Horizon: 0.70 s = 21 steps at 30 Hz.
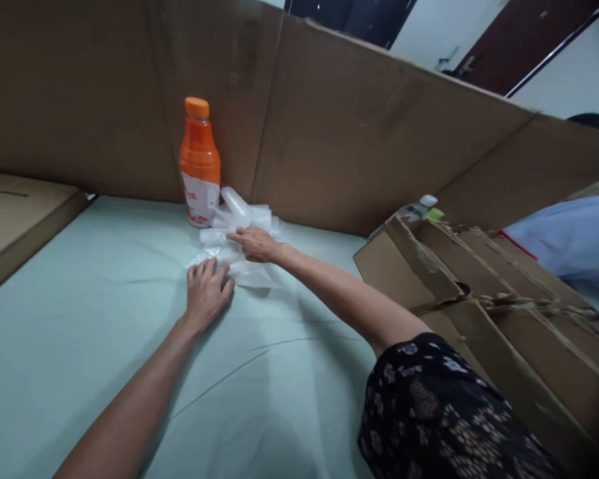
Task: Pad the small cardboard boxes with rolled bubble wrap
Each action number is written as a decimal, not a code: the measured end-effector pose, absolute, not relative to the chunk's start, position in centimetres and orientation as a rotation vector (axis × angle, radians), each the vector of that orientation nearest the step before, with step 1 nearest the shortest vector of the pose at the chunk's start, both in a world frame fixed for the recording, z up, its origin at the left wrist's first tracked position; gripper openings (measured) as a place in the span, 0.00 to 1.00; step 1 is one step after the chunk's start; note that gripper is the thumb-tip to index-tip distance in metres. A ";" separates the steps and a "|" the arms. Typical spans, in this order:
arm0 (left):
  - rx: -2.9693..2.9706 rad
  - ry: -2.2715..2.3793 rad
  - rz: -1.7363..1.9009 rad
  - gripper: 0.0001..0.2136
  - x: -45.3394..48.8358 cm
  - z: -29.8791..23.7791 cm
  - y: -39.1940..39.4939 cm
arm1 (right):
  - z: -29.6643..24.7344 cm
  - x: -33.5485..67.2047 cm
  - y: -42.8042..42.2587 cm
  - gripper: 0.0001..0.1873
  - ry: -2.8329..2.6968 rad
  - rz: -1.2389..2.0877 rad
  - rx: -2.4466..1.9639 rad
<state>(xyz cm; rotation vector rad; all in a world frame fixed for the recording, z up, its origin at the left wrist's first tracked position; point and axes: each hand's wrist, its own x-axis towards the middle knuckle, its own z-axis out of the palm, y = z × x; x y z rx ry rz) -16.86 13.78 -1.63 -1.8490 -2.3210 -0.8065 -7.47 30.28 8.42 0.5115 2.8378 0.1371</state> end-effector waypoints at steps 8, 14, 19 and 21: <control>-1.749 -2.298 -1.112 0.15 -17.1 -1.8 14.0 | 12.7 -2.5 25.5 0.27 3.059 0.128 0.898; -1.494 -2.332 -1.396 0.13 -17.8 -1.6 14.0 | 7.7 0.1 20.7 0.33 2.930 -0.152 1.085; -1.273 -2.386 -1.580 0.14 -19.0 -1.7 14.1 | 5.4 0.8 19.2 0.08 2.978 -0.298 1.015; -1.220 -2.398 -1.627 0.15 -19.4 -1.9 14.3 | 7.1 1.5 18.8 0.07 3.148 -0.427 0.967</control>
